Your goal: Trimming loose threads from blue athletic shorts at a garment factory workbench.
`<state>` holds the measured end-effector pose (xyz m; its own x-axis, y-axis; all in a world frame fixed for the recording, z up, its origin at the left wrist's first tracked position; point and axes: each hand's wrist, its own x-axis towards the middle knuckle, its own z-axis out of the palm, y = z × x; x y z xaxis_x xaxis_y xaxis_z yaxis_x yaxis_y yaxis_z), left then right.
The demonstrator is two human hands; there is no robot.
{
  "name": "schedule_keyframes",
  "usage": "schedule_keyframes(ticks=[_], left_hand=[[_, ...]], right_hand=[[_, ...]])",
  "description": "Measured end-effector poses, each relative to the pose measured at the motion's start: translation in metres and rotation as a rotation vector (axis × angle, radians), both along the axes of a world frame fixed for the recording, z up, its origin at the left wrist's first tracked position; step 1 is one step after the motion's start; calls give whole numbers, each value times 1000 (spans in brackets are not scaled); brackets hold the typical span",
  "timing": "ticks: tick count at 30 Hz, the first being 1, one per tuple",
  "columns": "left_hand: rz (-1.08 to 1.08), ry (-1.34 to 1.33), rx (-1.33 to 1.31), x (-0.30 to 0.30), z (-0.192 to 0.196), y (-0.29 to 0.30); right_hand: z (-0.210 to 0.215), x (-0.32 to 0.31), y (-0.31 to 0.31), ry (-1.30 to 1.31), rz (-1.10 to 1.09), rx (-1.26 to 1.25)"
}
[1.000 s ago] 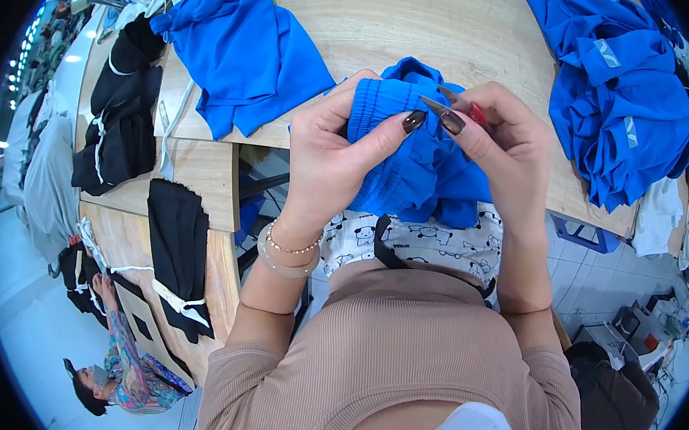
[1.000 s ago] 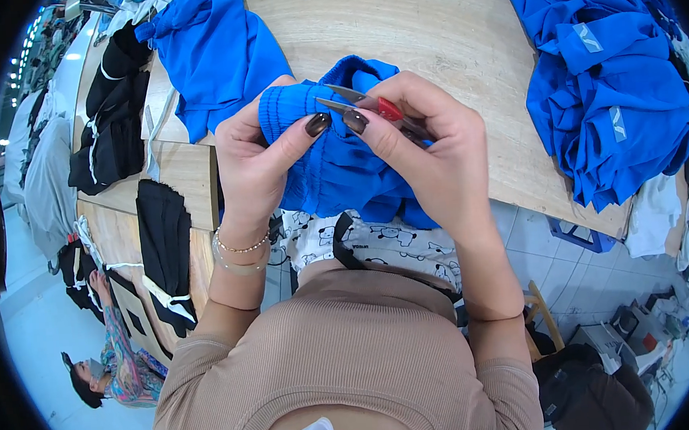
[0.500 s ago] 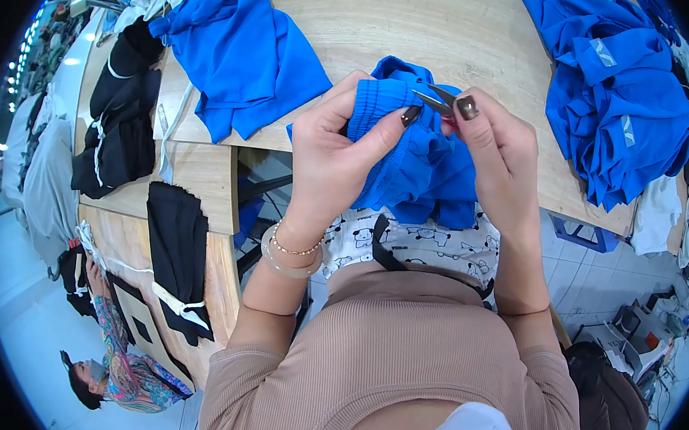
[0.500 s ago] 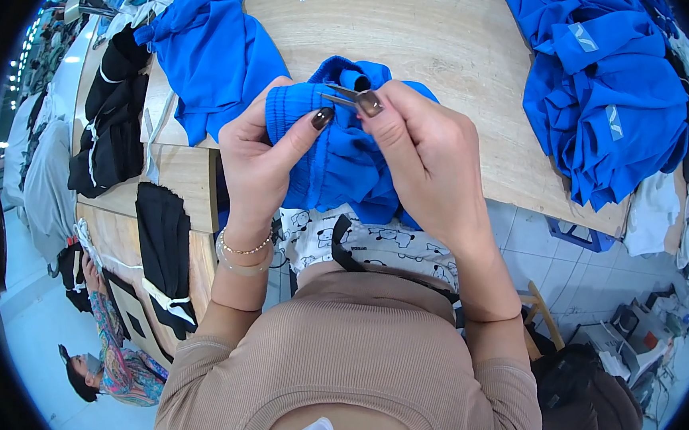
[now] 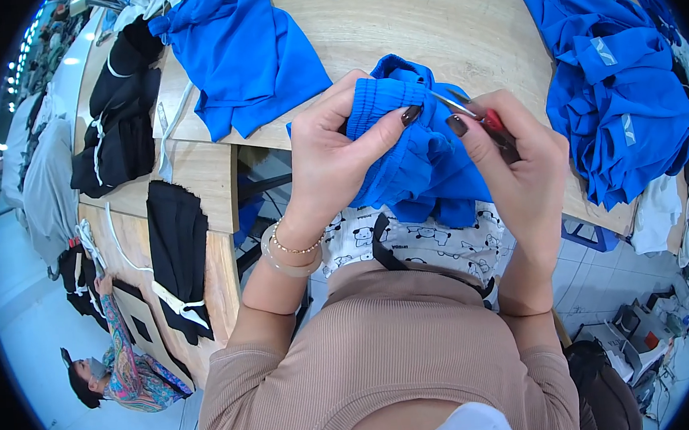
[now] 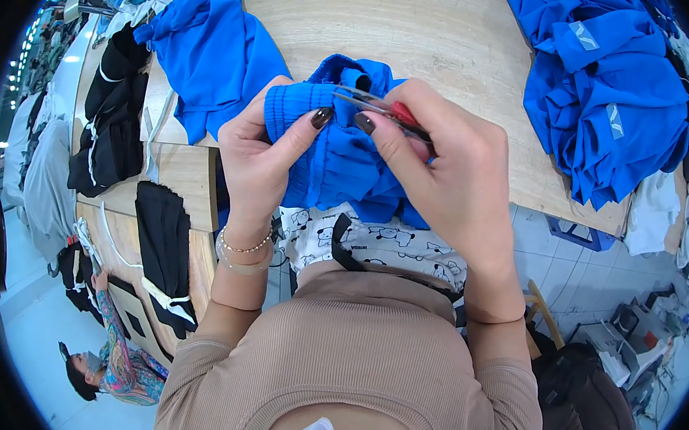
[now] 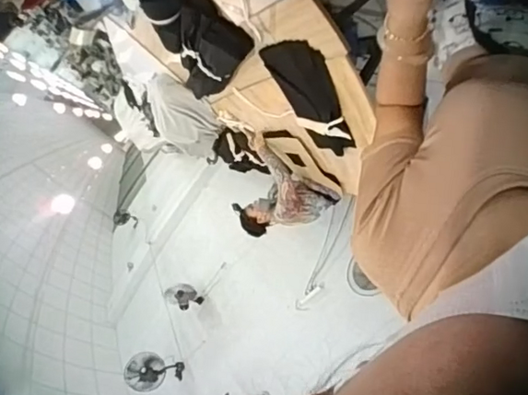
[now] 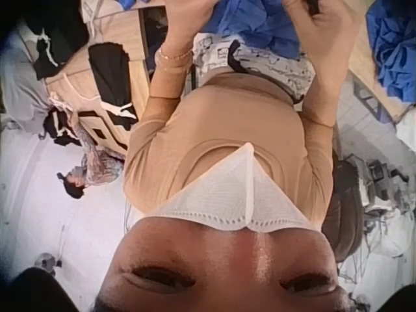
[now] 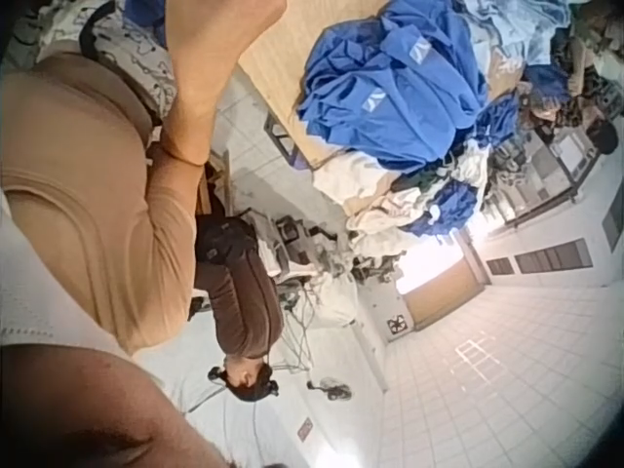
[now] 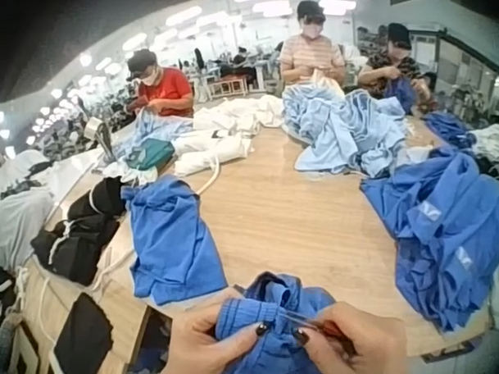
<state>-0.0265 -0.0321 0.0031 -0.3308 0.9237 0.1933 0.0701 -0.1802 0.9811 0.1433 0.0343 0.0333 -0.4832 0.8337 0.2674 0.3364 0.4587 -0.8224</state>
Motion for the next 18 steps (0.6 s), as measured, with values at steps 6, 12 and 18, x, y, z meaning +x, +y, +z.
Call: schedule_keyframes(ticks=[6,12,18], left_hand=[[-14,41,-4,1,2,1],[-2,66,2,0,-1,0],[0,82,15,0,-1,1]], right_hand=[[0,-4,-2,-89,18,13],[-1,-5,-2,-88,9,5],[-1,-6,-1,-67,5,21]])
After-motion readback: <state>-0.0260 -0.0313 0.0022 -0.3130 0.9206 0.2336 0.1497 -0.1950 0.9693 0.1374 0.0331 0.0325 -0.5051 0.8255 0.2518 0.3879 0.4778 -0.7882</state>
